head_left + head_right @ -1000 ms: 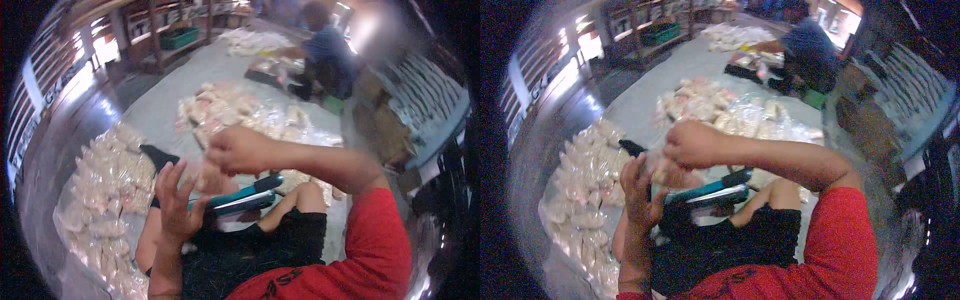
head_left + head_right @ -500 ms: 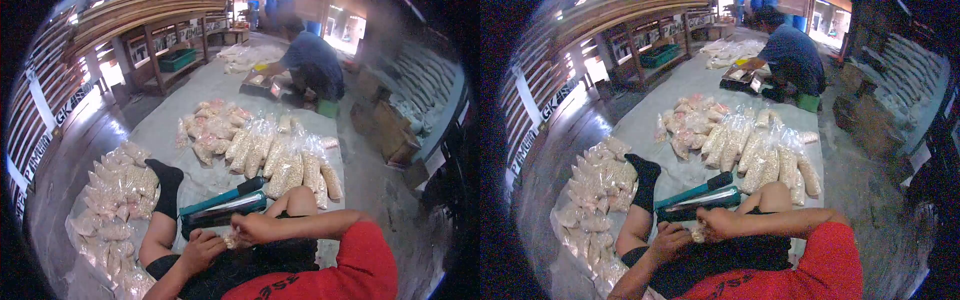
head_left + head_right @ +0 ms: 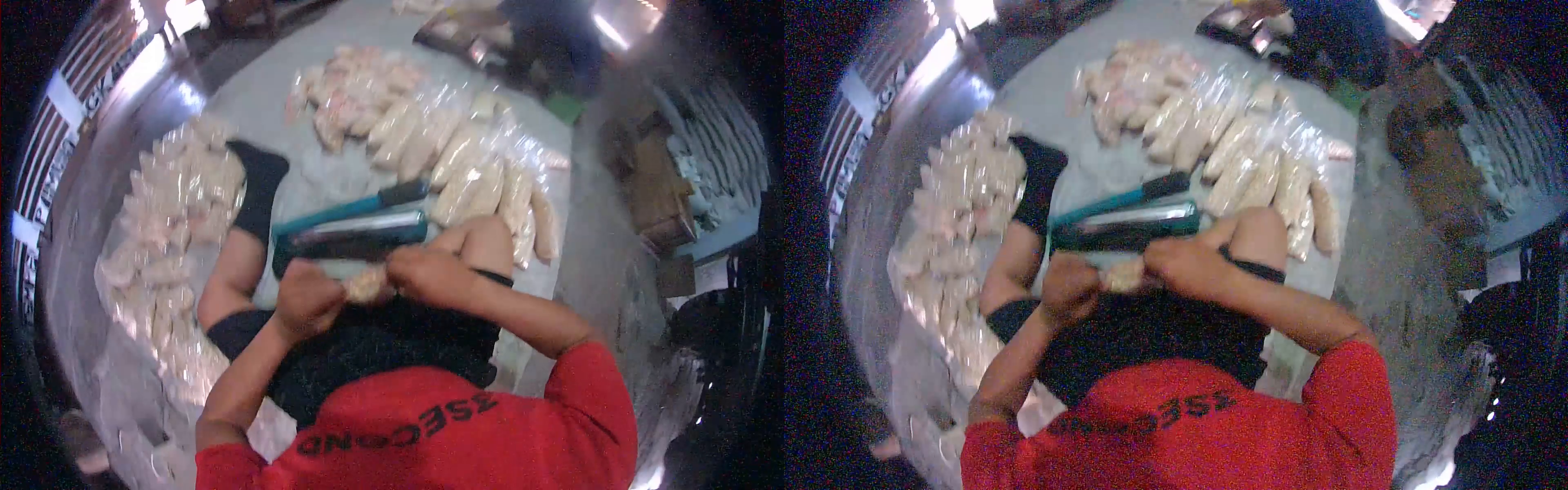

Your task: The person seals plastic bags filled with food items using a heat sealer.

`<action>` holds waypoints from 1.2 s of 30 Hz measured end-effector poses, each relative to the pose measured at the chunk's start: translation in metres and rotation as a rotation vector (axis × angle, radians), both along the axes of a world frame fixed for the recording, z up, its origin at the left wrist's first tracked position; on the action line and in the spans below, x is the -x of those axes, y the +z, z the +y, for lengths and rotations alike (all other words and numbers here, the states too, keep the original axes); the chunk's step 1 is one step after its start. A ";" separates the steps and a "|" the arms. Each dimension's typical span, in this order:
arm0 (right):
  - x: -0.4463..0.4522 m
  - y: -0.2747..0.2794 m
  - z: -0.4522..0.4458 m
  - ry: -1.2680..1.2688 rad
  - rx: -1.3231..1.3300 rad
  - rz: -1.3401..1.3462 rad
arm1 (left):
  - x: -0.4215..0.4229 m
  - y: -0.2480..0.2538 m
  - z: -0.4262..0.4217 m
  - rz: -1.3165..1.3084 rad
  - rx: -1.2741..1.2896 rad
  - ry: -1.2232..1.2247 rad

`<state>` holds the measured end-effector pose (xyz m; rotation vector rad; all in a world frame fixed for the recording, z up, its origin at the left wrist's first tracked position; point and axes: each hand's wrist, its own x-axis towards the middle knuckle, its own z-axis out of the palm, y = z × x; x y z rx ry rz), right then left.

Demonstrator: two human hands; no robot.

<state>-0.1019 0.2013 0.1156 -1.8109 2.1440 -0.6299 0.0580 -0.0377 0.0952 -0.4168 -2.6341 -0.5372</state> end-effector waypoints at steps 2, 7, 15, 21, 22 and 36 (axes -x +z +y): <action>-0.002 -0.007 0.002 0.037 0.137 0.014 | 0.005 -0.013 0.024 0.116 -0.467 0.208; -0.002 -0.039 0.002 -0.134 0.385 -0.003 | 0.005 -0.057 0.046 -0.050 -0.861 0.292; -0.023 -0.087 -0.019 -0.701 0.425 -1.088 | 0.023 -0.047 0.047 -0.162 -1.150 0.501; -0.030 -0.090 -0.024 -0.755 0.556 -0.931 | 0.029 -0.055 0.042 -0.153 -1.499 0.632; -0.031 -0.095 -0.024 -0.756 0.547 -0.938 | 0.026 -0.055 0.041 -0.184 -1.522 0.645; -0.036 -0.027 -0.021 -0.624 0.568 0.054 | 0.022 -0.065 0.030 -0.204 -1.653 0.494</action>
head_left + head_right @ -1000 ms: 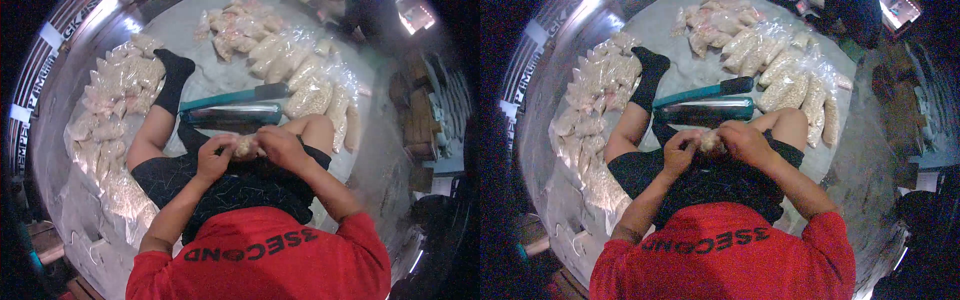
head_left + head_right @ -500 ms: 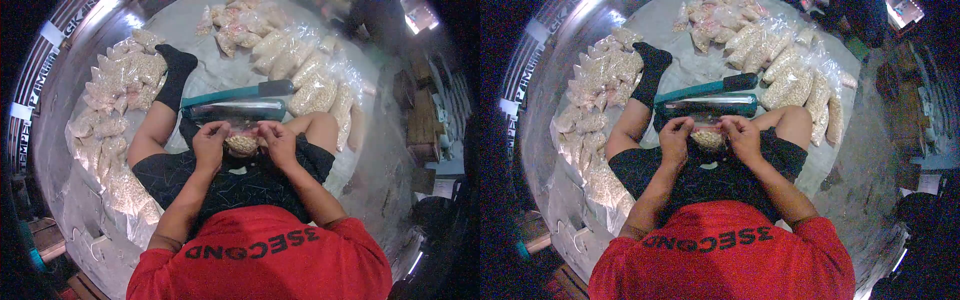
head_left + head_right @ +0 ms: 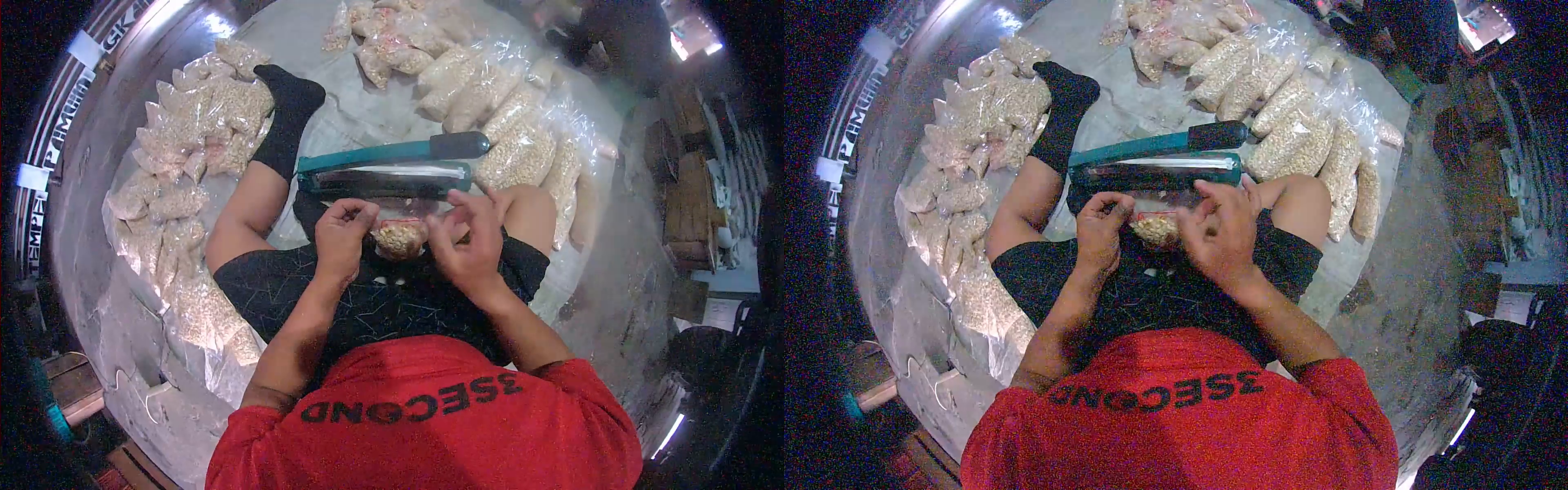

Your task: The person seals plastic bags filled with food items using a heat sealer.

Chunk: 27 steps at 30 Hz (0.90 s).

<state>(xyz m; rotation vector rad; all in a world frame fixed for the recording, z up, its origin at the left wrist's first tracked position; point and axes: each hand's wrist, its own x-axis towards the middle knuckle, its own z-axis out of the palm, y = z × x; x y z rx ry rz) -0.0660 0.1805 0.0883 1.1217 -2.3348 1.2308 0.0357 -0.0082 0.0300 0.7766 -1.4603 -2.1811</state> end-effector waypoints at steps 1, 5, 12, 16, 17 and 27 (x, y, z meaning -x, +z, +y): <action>-0.004 0.003 0.001 0.043 -0.047 -0.004 | 0.000 0.002 0.001 0.011 -0.016 0.002; -0.019 -0.001 -0.010 0.070 -0.288 -0.301 | -0.003 0.006 0.002 -0.035 0.059 -0.049; -0.019 -0.015 -0.001 -0.076 -0.007 -0.612 | -0.008 -0.005 -0.004 -0.039 0.043 -0.067; -0.016 -0.016 -0.009 -0.135 0.171 -0.502 | -0.007 -0.002 -0.004 -0.012 0.034 -0.069; -0.010 -0.031 -0.006 -0.074 0.109 -0.661 | -0.008 -0.003 -0.004 -0.011 0.035 -0.064; -0.003 -0.076 -0.009 -0.057 0.258 -0.920 | 0.001 -0.009 -0.008 -0.051 0.168 -0.132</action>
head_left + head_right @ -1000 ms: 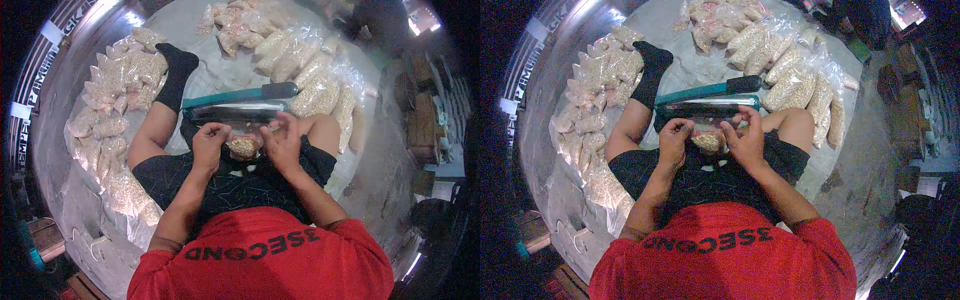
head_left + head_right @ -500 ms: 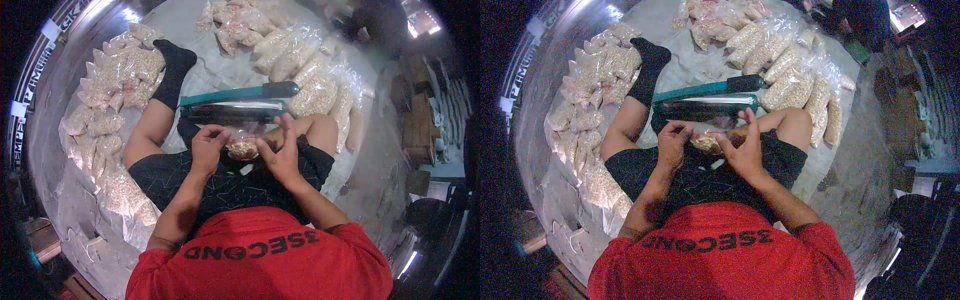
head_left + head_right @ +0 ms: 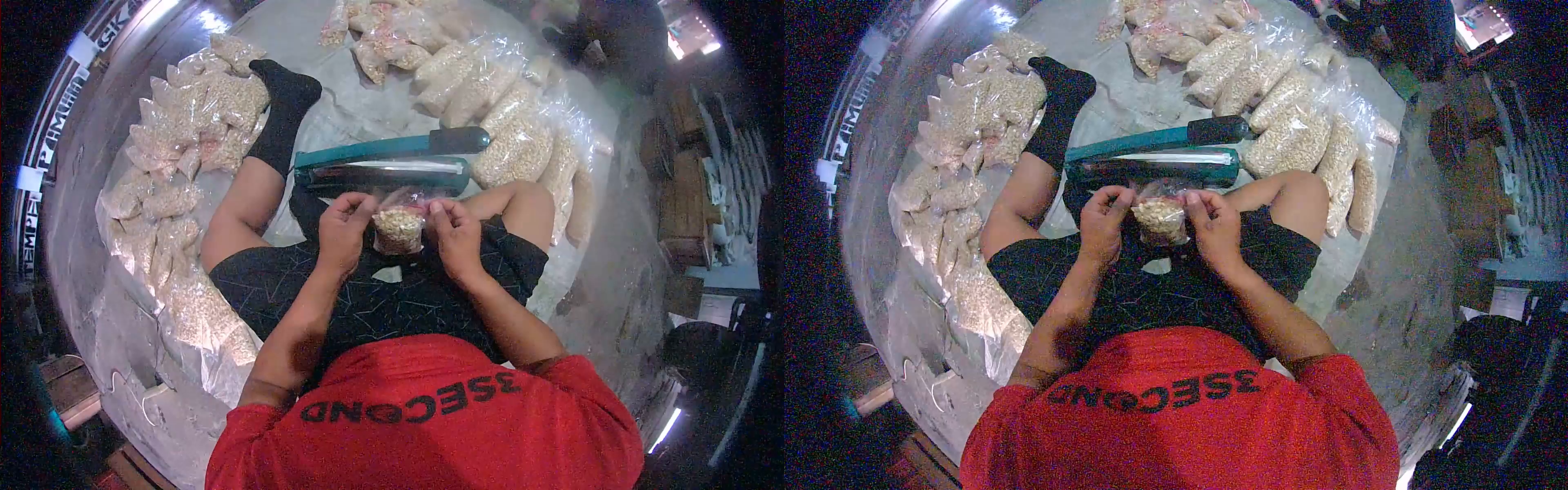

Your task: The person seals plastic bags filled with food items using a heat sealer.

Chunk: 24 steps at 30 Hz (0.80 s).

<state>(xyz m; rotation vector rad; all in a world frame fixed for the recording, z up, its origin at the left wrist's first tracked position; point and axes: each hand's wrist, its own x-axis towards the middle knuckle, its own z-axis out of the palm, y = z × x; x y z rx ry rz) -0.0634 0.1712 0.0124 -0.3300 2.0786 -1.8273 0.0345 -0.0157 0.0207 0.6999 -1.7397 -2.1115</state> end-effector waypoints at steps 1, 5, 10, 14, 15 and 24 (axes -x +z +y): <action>0.002 -0.001 -0.001 0.004 -0.003 0.036 | 0.002 0.000 -0.001 -0.038 -0.012 0.013; 0.000 0.004 -0.003 0.003 0.116 0.049 | 0.005 -0.011 0.001 0.161 -0.263 0.028; -0.003 -0.008 -0.004 -0.023 0.120 0.026 | 0.003 -0.010 0.003 0.024 -0.060 -0.049; 0.002 -0.001 -0.011 -0.057 0.192 -0.072 | 0.012 -0.021 0.010 0.109 -0.253 0.075; 0.004 0.003 -0.012 -0.060 0.149 -0.083 | 0.014 -0.020 0.011 0.108 -0.252 0.075; 0.030 -0.027 -0.033 -0.104 0.088 -0.242 | 0.034 -0.018 0.000 -0.068 -0.237 0.225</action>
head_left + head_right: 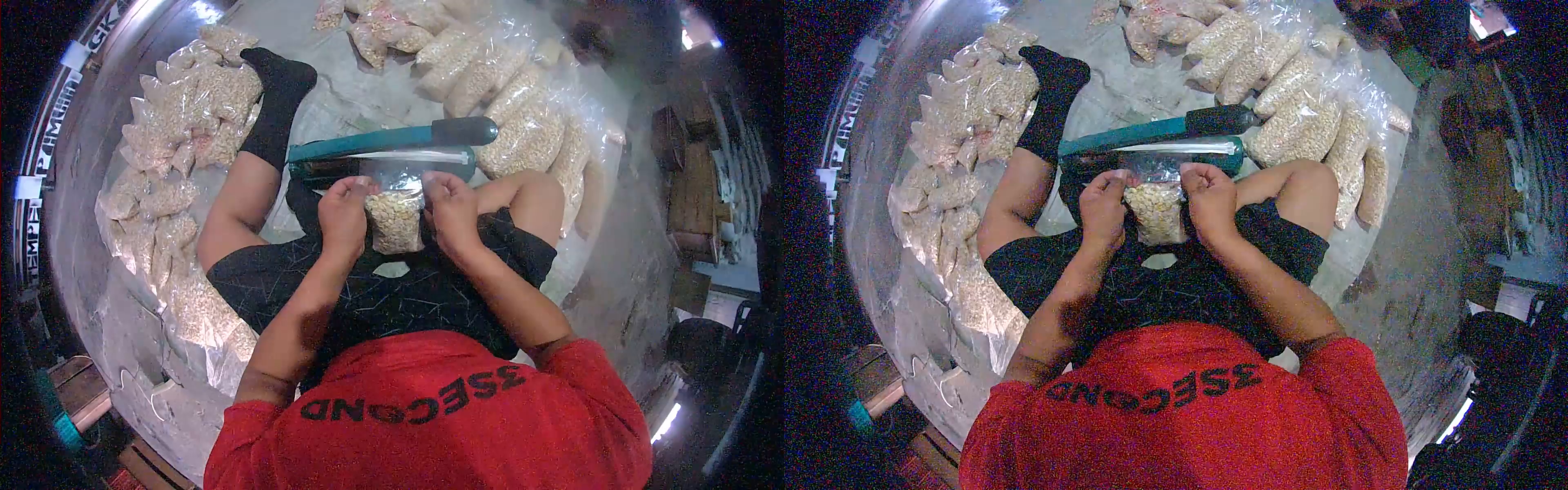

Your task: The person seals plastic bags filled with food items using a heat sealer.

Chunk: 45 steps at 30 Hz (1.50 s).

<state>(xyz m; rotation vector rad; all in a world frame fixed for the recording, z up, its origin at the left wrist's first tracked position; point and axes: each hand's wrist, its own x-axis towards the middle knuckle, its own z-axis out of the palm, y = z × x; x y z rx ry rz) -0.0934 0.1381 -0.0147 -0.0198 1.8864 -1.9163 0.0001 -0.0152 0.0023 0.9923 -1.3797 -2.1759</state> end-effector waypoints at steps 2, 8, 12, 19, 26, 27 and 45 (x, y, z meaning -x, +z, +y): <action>0.003 -0.006 -0.003 0.003 -0.022 -0.011 | 0.002 0.004 -0.001 -0.110 0.049 0.002; 0.026 -0.040 -0.006 -0.004 -0.062 -0.115 | 0.021 -0.016 -0.014 -0.186 -0.010 -0.005; 0.036 -0.045 -0.019 -0.020 -0.221 -0.006 | 0.035 -0.034 -0.022 -0.188 -0.073 -0.044; 0.033 -0.030 -0.028 -0.080 -0.151 -0.038 | 0.040 -0.051 -0.022 -0.144 -0.237 -0.013; 0.036 -0.041 -0.026 -0.046 -0.179 0.009 | 0.041 -0.042 -0.014 0.014 -0.435 0.009; 0.035 -0.040 -0.026 -0.035 -0.180 -0.008 | 0.040 -0.043 -0.014 0.014 -0.435 0.007; 0.034 -0.045 -0.025 0.015 -0.279 0.049 | 0.043 -0.051 -0.012 0.017 -0.477 0.026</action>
